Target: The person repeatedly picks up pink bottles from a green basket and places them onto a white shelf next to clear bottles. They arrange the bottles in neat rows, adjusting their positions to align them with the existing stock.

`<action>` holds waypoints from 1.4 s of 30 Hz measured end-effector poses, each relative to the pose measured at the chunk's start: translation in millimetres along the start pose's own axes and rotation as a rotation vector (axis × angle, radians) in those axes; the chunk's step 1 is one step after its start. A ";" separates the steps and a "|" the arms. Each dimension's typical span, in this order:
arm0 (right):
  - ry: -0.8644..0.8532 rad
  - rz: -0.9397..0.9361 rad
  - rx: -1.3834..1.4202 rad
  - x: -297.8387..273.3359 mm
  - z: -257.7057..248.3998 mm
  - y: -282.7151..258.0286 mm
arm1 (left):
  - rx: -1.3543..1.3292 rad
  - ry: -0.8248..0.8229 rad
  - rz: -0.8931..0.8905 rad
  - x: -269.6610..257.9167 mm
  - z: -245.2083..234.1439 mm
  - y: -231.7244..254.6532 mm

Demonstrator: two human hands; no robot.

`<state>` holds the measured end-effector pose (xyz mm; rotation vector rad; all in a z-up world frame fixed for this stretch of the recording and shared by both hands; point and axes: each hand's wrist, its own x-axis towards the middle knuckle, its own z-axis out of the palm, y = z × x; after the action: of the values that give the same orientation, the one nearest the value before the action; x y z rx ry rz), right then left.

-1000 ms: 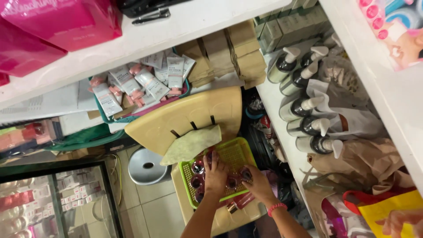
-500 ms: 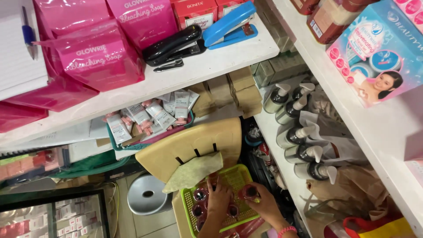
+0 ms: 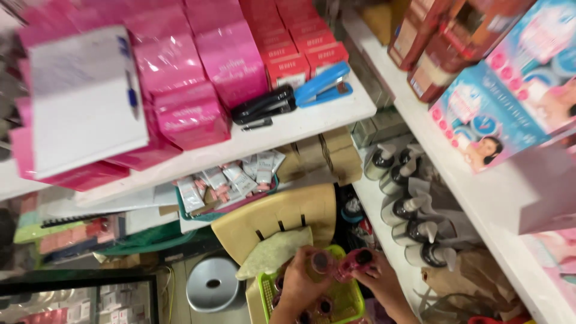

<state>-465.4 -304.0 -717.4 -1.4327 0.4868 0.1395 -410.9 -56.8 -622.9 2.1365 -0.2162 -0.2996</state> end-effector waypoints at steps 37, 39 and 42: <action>-0.296 -1.044 0.258 -73.4 180.7 -752.6 | -0.610 0.743 0.936 146.0 -401.1 492.4; -0.228 -1.074 0.233 -42.3 190.0 -761.1 | -0.440 0.859 0.944 175.2 -404.1 484.4; -0.106 -1.110 0.077 -33.6 205.1 -764.2 | -0.382 0.880 0.879 199.7 -409.1 479.1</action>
<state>-157.6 -212.2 6.5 -1.4288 -0.4242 -0.6810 -118.2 -47.8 -30.4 1.4379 -0.4918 1.0039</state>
